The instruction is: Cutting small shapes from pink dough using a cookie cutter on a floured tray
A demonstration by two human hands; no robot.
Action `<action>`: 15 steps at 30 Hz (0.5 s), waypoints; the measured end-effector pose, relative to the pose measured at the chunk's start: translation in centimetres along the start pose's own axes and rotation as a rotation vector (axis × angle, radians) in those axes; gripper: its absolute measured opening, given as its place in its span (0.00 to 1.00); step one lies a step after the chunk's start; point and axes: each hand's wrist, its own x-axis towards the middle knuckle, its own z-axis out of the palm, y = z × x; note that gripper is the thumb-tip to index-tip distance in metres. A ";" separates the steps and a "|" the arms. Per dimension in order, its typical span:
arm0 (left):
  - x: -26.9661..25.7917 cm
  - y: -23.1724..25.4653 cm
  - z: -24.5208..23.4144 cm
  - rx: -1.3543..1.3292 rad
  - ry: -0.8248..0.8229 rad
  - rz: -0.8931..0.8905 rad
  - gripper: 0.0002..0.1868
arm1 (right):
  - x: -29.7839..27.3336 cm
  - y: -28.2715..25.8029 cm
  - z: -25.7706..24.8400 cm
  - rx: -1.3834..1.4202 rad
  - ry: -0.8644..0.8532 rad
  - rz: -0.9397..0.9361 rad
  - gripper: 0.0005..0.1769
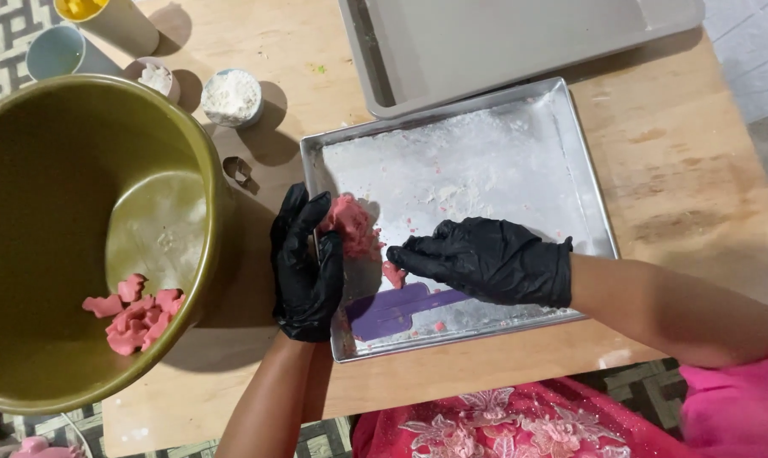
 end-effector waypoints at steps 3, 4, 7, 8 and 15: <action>0.2 0.6 0.0 -0.030 0.005 -0.008 0.21 | -0.3 0.2 0.5 -0.227 0.002 -0.054 0.32; 0.1 0.8 0.1 -0.030 0.007 -0.019 0.21 | -0.4 0.3 0.4 -0.219 -0.005 -0.056 0.32; -0.1 0.6 0.5 0.007 0.038 -0.038 0.22 | -0.4 0.3 0.6 -0.516 -0.140 -0.078 0.38; -0.2 0.3 0.6 -0.039 0.044 -0.043 0.22 | -0.4 0.1 1.1 -0.455 -0.058 -0.010 0.38; -0.2 0.7 0.2 -0.099 0.054 0.009 0.19 | -0.5 0.8 -1.3 0.162 0.067 -0.061 0.42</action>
